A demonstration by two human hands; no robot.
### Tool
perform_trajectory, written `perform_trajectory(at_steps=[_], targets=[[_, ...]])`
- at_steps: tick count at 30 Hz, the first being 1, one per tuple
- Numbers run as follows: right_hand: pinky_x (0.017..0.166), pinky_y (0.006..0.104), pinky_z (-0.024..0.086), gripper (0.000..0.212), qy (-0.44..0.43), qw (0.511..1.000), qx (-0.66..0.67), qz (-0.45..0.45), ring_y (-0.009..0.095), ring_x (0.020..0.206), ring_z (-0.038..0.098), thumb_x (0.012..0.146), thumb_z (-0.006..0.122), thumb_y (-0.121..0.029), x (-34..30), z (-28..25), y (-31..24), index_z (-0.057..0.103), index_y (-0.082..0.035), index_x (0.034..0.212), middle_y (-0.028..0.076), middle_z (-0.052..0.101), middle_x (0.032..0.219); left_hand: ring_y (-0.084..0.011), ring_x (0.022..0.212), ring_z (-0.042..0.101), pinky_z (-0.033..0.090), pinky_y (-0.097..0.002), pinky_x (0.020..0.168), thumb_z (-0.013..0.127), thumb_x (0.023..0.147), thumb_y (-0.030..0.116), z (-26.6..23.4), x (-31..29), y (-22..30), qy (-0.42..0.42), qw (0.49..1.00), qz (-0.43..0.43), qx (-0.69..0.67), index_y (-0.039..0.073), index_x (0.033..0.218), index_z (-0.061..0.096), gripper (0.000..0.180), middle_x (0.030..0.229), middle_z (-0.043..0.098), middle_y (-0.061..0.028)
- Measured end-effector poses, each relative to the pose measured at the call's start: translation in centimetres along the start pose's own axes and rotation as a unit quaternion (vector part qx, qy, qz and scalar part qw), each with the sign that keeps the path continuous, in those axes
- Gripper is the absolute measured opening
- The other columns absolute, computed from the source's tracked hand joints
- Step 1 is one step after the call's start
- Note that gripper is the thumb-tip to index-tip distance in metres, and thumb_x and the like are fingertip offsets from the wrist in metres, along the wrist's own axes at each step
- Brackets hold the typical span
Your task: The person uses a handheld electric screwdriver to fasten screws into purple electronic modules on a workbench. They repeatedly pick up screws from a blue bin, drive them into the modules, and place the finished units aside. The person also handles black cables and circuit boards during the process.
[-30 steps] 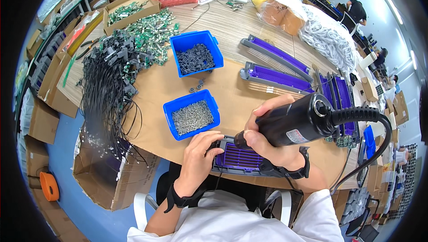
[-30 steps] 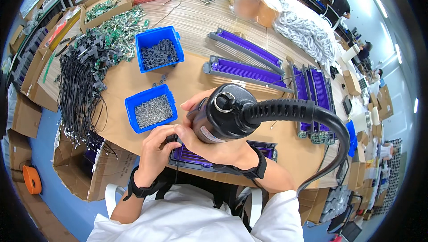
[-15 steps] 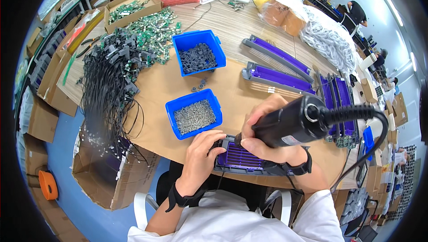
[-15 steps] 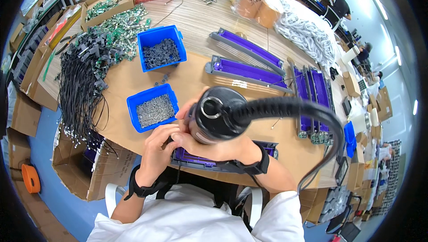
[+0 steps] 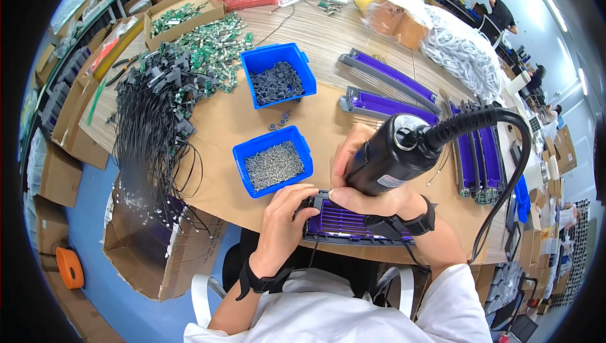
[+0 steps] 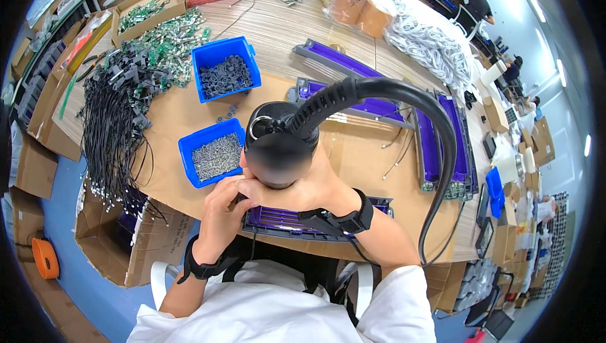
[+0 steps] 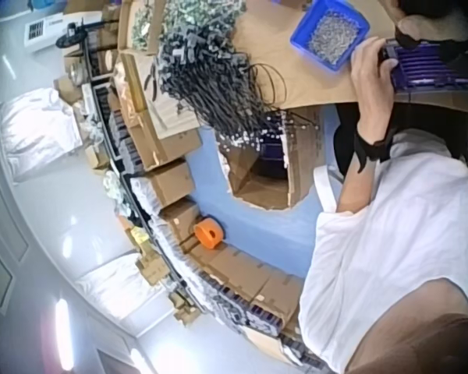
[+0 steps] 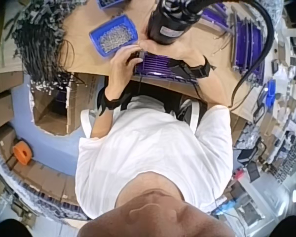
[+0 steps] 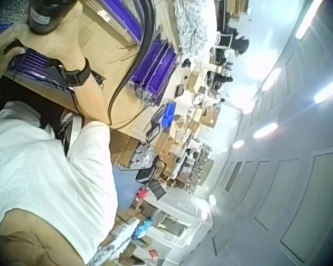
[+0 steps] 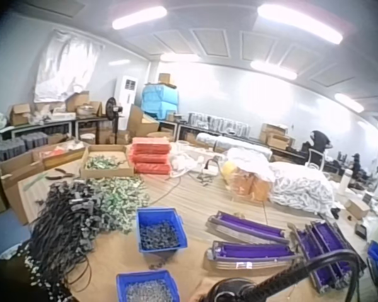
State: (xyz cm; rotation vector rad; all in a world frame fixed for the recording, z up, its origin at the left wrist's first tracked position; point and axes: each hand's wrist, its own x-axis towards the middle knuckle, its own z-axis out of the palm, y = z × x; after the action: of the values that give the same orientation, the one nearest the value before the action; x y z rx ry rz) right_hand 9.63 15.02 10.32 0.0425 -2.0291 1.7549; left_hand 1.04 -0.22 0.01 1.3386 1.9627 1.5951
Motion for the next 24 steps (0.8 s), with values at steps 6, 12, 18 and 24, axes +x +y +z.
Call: perform_trajectory(at_steps=[6, 12, 18, 24], targets=[[0.065, 0.0255, 0.050, 0.030, 0.059, 0.995, -0.084, -0.008, 0.008, 0.070, 0.059, 0.072, 0.077, -0.001, -0.4, 0.5, -1.6, 0.060, -0.002, 0.096, 0.002, 0.062, 0.078, -0.0335, 0.099, 0.061, 0.049, -0.0393, 0.084, 0.073, 0.072, -0.002, -0.1, -0.1, 0.1, 0.012, 1.000, 0.009, -0.009, 0.001, 0.104, 0.065, 0.033, 0.105, 0.066, -0.0145], [0.057, 0.0210, 0.047, 0.032, 0.178, 0.978, 0.033, -0.108, 0.008, 0.064, 0.058, 0.075, 0.072, 0.004, 0.5, 1.3, -1.5, 0.056, -0.001, 0.102, 0.004, 0.062, 0.076, -0.0330, 0.095, 0.060, 0.049, -0.0394, 0.080, 0.074, 0.071, -0.002, 0.1, -0.3, 0.0, 0.020, 1.000, 0.019, -0.003, 0.002, 0.104, 0.064, 0.034, 0.101, 0.066, -0.0136], [0.063, 0.0232, 0.047, 0.030, 0.222, 0.970, -0.019, -0.097, 0.008, 0.069, 0.059, 0.075, 0.075, 0.001, 1.4, 2.6, 1.2, 0.058, -0.001, 0.100, 0.004, 0.062, 0.078, -0.0331, 0.094, 0.060, 0.048, -0.0399, 0.080, 0.073, 0.072, -0.001, 0.2, -0.4, -0.1, 0.024, 0.999, 0.034, -0.002, 0.001, 0.104, 0.064, 0.034, 0.100, 0.065, -0.0138], [0.063, 0.0238, 0.048, 0.032, 0.237, 0.967, -0.024, -0.087, 0.008, 0.069, 0.060, 0.074, 0.077, 0.000, 1.7, 2.6, 2.8, 0.059, -0.001, 0.100, 0.004, 0.063, 0.078, -0.0321, 0.095, 0.061, 0.049, -0.0376, 0.081, 0.074, 0.071, 0.000, 0.1, -0.4, -0.1, 0.029, 0.999, 0.025, 0.002, 0.001, 0.105, 0.066, 0.034, 0.101, 0.067, -0.0130]])
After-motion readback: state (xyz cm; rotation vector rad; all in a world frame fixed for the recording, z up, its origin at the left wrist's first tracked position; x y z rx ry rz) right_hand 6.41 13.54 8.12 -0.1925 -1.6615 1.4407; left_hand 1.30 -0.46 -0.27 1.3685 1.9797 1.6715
